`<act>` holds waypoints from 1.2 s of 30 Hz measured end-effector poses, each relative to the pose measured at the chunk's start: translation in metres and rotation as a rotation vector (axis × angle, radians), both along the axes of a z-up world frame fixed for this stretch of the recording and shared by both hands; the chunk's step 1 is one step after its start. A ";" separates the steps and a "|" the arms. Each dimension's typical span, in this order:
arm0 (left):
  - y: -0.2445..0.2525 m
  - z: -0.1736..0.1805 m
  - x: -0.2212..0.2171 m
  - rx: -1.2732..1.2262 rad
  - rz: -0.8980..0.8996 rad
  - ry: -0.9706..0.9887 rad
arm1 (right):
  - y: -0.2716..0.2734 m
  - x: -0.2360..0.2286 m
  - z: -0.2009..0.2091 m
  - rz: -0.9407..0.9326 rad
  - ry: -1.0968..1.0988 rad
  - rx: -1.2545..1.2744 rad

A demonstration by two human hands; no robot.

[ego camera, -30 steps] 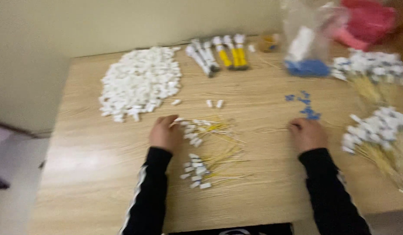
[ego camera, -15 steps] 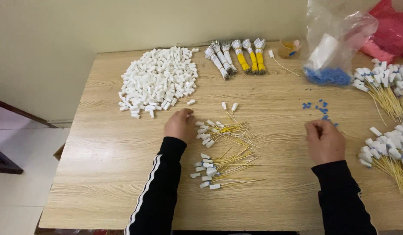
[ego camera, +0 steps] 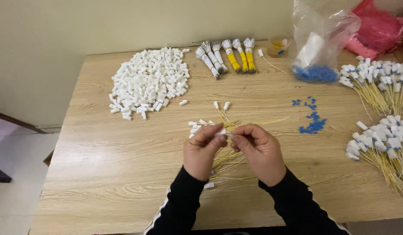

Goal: Assembling small wire components by hand and bundling them with rubber bands

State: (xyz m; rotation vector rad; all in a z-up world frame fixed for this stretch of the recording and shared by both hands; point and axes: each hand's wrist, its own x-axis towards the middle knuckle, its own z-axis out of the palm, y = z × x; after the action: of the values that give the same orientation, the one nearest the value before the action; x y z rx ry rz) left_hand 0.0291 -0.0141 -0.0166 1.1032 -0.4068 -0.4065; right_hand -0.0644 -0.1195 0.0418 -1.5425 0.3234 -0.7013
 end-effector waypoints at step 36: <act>0.014 0.020 -0.037 -0.044 -0.077 0.268 | 0.008 -0.019 0.013 0.051 0.000 -0.418</act>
State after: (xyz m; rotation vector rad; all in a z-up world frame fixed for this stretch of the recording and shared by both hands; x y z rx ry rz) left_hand -0.0077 0.0000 0.0036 0.9766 -0.2205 -0.6024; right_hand -0.0831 -0.1116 0.0544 -1.9388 0.1407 -0.7610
